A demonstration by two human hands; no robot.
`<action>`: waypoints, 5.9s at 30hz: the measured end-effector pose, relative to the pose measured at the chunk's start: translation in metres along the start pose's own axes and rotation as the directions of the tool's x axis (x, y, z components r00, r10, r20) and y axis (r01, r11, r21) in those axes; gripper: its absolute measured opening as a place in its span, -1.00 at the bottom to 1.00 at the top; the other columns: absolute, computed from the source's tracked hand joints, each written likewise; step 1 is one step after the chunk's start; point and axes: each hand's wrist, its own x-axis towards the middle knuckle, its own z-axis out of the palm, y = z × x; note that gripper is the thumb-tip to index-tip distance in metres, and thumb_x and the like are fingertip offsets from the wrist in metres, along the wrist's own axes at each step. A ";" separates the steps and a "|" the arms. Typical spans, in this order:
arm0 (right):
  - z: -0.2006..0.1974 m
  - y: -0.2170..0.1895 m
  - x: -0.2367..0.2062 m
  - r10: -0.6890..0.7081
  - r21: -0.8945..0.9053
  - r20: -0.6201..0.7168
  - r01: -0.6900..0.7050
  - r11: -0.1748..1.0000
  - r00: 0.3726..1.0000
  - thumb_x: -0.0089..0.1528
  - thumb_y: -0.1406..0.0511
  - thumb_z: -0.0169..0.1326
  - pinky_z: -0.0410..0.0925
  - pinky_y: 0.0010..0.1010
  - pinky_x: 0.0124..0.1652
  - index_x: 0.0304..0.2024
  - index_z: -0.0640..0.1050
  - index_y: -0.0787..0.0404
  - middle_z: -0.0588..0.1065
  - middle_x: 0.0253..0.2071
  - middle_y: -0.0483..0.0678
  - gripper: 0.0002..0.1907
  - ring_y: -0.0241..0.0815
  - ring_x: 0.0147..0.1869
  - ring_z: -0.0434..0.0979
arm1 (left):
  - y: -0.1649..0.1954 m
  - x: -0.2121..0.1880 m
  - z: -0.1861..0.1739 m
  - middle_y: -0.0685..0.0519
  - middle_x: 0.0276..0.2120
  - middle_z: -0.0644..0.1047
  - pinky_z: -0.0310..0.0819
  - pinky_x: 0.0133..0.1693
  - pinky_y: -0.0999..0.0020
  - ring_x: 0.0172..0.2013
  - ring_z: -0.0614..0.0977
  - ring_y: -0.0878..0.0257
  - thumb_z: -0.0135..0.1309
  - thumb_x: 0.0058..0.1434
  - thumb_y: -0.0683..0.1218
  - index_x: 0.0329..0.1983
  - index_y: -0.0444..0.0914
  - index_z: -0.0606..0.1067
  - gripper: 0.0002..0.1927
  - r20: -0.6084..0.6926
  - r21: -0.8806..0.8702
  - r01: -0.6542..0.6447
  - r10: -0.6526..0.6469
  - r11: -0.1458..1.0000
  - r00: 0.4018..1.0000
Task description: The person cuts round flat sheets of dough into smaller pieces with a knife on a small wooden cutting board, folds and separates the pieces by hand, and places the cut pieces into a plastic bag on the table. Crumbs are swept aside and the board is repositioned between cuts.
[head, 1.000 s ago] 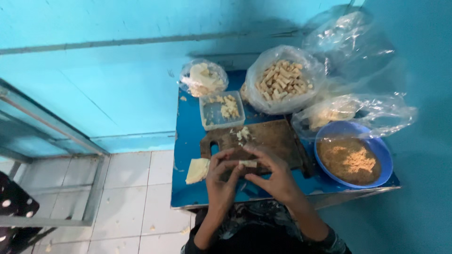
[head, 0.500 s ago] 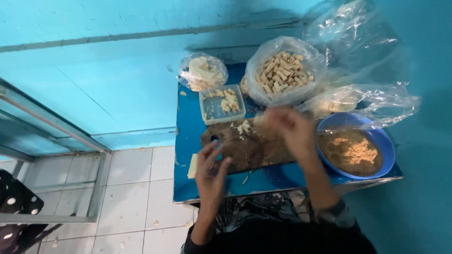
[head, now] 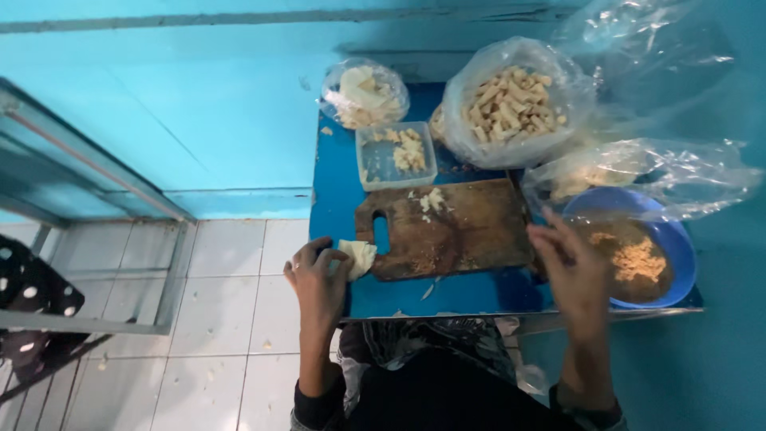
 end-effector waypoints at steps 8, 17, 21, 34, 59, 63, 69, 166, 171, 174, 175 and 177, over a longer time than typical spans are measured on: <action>0.073 -0.042 -0.026 -0.717 0.073 0.326 0.740 0.669 0.616 0.25 0.36 0.16 0.45 -0.14 0.14 0.21 0.49 0.18 0.54 0.20 0.04 -0.55 0.03 0.23 0.58 | 0.013 -0.008 -0.005 -0.16 0.18 0.47 0.30 0.24 0.08 0.21 0.47 -0.08 0.11 0.33 -0.17 0.07 -0.27 0.54 -0.75 -0.238 -0.322 0.010 -0.092 0.947 0.967; 0.181 -0.085 -0.043 -0.606 -0.054 0.627 0.804 0.592 0.489 0.37 0.39 0.07 0.49 -0.20 -0.19 0.42 0.35 0.26 0.52 -0.08 0.07 -0.45 0.04 0.05 0.59 | -0.001 -0.023 -0.036 -0.12 0.30 0.43 0.32 0.26 0.09 0.24 0.51 0.08 0.01 0.47 -0.23 0.15 -0.35 0.46 -0.77 -0.464 -0.477 0.075 -0.324 0.875 0.824; 0.159 -0.072 -0.024 -0.586 0.163 0.370 0.571 0.805 0.721 0.26 0.42 0.14 0.50 -0.19 -0.18 0.30 0.46 0.13 0.56 0.02 0.08 -0.47 0.08 -0.08 0.64 | 0.004 -0.027 -0.035 -0.09 0.28 0.43 0.34 0.24 0.09 0.19 0.53 0.13 0.02 0.41 -0.24 0.16 -0.33 0.47 -0.73 -0.372 -0.572 0.100 -0.366 0.814 0.853; 0.031 0.005 -0.004 -0.256 0.000 0.005 0.256 0.967 0.967 0.24 0.43 0.20 0.50 -0.26 -0.17 0.18 0.53 0.19 0.58 -0.07 0.09 -0.57 0.01 -0.14 0.66 | 0.071 -0.049 0.008 -0.11 0.07 0.56 0.44 0.15 0.26 0.12 0.57 0.11 0.09 0.35 -0.23 0.02 -0.33 0.57 -0.80 -0.192 -0.571 -0.122 0.012 0.812 0.981; 0.102 0.001 -0.010 -0.125 0.560 0.292 -0.064 0.826 0.948 0.27 0.46 0.18 0.52 -0.44 -0.14 0.05 0.61 0.28 0.66 -0.11 -0.03 -0.72 -0.26 -0.12 0.66 | 0.093 -0.027 0.066 0.05 -0.25 0.62 0.49 -0.22 0.49 -0.26 0.59 0.40 0.16 0.40 -0.16 -0.10 -0.45 0.63 -0.80 0.333 -0.936 0.345 -0.144 0.067 0.932; 0.094 0.015 0.017 0.112 0.766 0.335 -0.340 0.546 0.936 0.23 0.50 0.19 0.49 -0.44 -0.17 0.07 0.58 0.28 0.63 -0.08 -0.03 -0.67 -0.26 -0.14 0.63 | 0.081 -0.022 0.063 0.04 -0.26 0.65 0.52 -0.22 0.49 -0.29 0.62 0.39 0.15 0.36 -0.14 -0.06 -0.43 0.62 -0.77 0.360 -0.924 0.379 -0.222 0.049 0.906; 0.092 -0.002 0.009 -0.229 0.310 -0.088 0.245 0.919 0.969 0.28 0.42 0.24 0.51 -0.44 -0.10 -0.03 0.61 0.27 0.65 -0.08 0.00 -0.80 -0.26 -0.11 0.67 | 0.045 -0.018 0.040 -0.03 -0.19 0.65 0.51 -0.22 0.46 -0.26 0.64 0.33 0.14 0.35 -0.17 -0.01 -0.48 0.60 -0.73 0.288 -0.950 0.313 -0.411 -0.006 0.865; 0.119 -0.004 -0.036 -0.271 0.379 0.366 0.123 0.917 0.890 0.26 0.45 0.21 0.54 -0.50 -0.17 0.01 0.61 0.28 0.67 -0.16 -0.03 -0.75 -0.33 -0.10 0.70 | 0.077 -0.038 0.032 0.08 -0.25 0.57 0.47 -0.25 0.54 -0.26 0.55 0.44 0.22 0.30 -0.18 -0.10 -0.43 0.57 -0.80 0.226 -0.897 0.288 -0.211 0.335 0.951; 0.109 0.010 -0.018 0.012 0.568 0.353 -0.225 0.792 0.935 0.25 0.47 0.18 0.50 -0.47 -0.16 0.01 0.58 0.30 0.65 -0.18 -0.01 -0.74 -0.31 -0.16 0.65 | 0.067 -0.028 0.021 0.14 -0.40 0.61 0.44 -0.37 0.54 -0.41 0.57 0.46 0.20 0.33 -0.18 -0.14 -0.39 0.61 -0.86 0.155 -0.814 0.308 -0.326 0.493 0.933; 0.092 0.012 -0.004 -0.048 0.545 0.139 -0.036 0.838 0.989 0.28 0.45 0.19 0.49 -0.47 -0.10 0.01 0.55 0.30 0.63 -0.11 -0.02 -0.76 -0.31 -0.08 0.64 | 0.052 -0.025 0.003 0.07 -0.48 0.55 0.42 -0.44 0.50 -0.50 0.52 0.39 0.20 0.26 -0.19 0.10 -0.38 0.52 -0.66 -0.072 -0.568 0.262 -0.364 0.780 0.929; 0.089 0.011 -0.002 -0.113 0.499 0.054 0.071 0.864 0.992 0.30 0.45 0.20 0.47 -0.48 -0.07 0.02 0.53 0.29 0.63 -0.09 -0.02 -0.76 -0.31 -0.05 0.63 | 0.048 -0.024 0.000 0.03 -0.52 0.52 0.41 -0.46 0.47 -0.54 0.50 0.35 0.21 0.22 -0.20 0.21 -0.37 0.48 -0.53 -0.164 -0.424 0.250 -0.345 0.870 0.924; 0.085 0.005 -0.004 -0.522 0.007 0.083 0.523 0.852 0.849 0.26 0.43 0.24 0.49 -0.40 -0.14 -0.03 0.59 0.24 0.64 -0.12 0.02 -0.78 -0.17 -0.10 0.65 | 0.045 -0.024 -0.004 -0.04 -0.44 0.54 0.41 -0.39 0.35 -0.47 0.54 0.23 0.19 0.26 -0.22 0.24 -0.39 0.46 -0.54 -0.216 -0.266 0.169 -0.230 0.949 0.949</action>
